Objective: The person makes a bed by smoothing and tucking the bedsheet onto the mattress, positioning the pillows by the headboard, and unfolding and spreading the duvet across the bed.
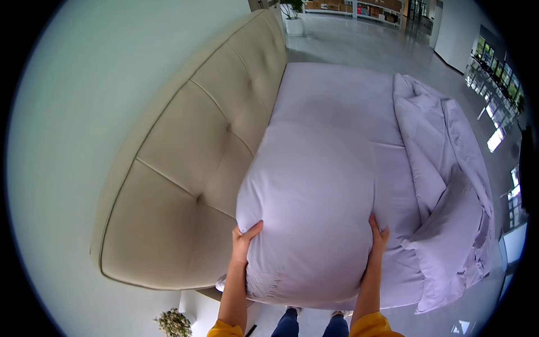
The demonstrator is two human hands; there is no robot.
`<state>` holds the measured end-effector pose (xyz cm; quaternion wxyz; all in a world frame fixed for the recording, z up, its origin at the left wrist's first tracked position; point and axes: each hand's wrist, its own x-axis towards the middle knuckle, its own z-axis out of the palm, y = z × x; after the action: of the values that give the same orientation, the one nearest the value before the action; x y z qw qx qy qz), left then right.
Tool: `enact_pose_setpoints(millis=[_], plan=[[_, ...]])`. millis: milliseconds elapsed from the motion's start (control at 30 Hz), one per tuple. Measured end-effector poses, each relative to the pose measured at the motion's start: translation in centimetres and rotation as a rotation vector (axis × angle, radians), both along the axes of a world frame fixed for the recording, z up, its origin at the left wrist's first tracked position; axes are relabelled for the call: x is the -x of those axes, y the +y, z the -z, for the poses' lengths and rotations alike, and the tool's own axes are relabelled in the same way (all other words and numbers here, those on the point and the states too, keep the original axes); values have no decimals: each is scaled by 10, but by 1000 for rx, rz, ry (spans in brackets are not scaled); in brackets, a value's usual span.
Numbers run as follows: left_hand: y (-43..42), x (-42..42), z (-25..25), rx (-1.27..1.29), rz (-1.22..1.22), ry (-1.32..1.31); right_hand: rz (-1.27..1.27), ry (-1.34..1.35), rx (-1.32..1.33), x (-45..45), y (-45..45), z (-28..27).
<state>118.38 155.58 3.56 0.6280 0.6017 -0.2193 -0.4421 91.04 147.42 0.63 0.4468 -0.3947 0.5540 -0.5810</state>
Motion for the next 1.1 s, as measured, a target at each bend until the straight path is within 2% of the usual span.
enact_pose_setpoints(millis=[133,200,233,300,333,367,433,467,500,533,567,633,667,733,767,833,867,933,1033,1067,1100], plan=[[-17,-55,24,24,-5,42,-23,-69,-48,-55,-15,8],[-28,-79,43,-6,6,31,-12,-5,-54,-78,-27,25],[-35,-92,61,-19,15,46,-13,53,-57,-90,-33,35],[-51,-115,114,-16,9,-109,-37,152,-144,-110,-48,60],[-58,-123,136,-77,27,-209,-73,232,-216,-115,-53,78],[-64,-128,161,-86,36,-193,-65,247,-228,-117,-60,117],[-69,-134,206,-70,-61,-664,-136,460,-205,-112,-64,202],[-65,-138,212,-232,98,-619,-132,472,-225,-107,-54,210],[-60,-137,221,-249,113,-605,-206,426,-377,-102,-44,218],[-54,-137,226,-411,92,-672,-278,371,-527,-97,-34,225],[-52,-136,226,-565,68,-747,-272,370,-540,-94,-24,227],[-38,-133,227,-610,131,-749,-167,529,-564,-90,-1,224],[-31,-131,225,-633,138,-679,-156,523,-574,-90,9,220],[-22,-128,227,-753,146,-631,-249,272,-877,-92,23,211],[-22,-128,230,-746,151,-635,-242,269,-873,-92,27,225],[-24,-127,233,-771,188,-672,-111,486,-634,-96,33,261],[-26,-126,232,-768,198,-675,-101,484,-637,-102,31,248],[-29,-123,230,-497,18,-1068,-129,466,-549,-117,16,200],[-31,-121,235,-496,10,-969,-98,329,-525,-114,10,200],[-28,-123,232,-504,9,-970,-103,328,-530,-114,14,203],[-27,-123,226,-573,83,-844,-71,384,-500,-109,21,209]])
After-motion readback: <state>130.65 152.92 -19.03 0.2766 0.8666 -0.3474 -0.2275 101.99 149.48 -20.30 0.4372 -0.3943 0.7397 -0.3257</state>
